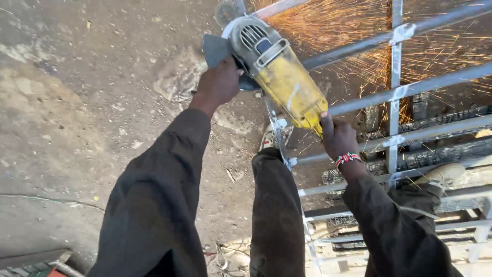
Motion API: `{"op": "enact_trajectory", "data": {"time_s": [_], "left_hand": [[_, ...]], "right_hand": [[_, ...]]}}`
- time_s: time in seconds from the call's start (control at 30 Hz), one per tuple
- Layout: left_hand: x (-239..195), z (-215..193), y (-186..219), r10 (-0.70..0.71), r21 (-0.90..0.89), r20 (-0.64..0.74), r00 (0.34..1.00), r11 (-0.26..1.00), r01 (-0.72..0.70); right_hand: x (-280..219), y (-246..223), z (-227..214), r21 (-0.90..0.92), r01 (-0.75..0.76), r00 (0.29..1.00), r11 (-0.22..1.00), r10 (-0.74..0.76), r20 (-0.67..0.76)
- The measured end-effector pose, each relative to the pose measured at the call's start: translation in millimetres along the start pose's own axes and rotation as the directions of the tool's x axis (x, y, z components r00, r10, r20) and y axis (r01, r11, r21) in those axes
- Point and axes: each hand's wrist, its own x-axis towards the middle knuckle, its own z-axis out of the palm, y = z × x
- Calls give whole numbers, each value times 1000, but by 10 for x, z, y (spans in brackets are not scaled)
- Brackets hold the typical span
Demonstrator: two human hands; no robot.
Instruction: Using a handheld angle grinder to smooth out weld joints on a metal gate frame
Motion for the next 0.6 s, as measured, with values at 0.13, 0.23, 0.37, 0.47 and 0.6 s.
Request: {"op": "enact_trajectory", "data": {"time_s": [0.13,0.23,0.37,0.47,0.6], "left_hand": [[71,105,-47,14,-1,-93,996,1000,-15],[8,175,-94,2,-34,-60,998,999,-4],[76,218,-83,12,-68,-125,992,997,-20],[-22,298,-106,-11,-108,-113,994,994,-1],[-134,296,-103,-73,-155,0,997,985,72]], "right_hand": [[49,-114,-98,-82,61,998,995,-60,11],[14,-35,-150,-65,33,999,997,-32,23],[111,-107,-139,-101,19,1000,995,-18,7],[24,-190,-202,-127,19,1000,992,-19,8],[4,103,-162,-190,0,999,982,7,33]]}}
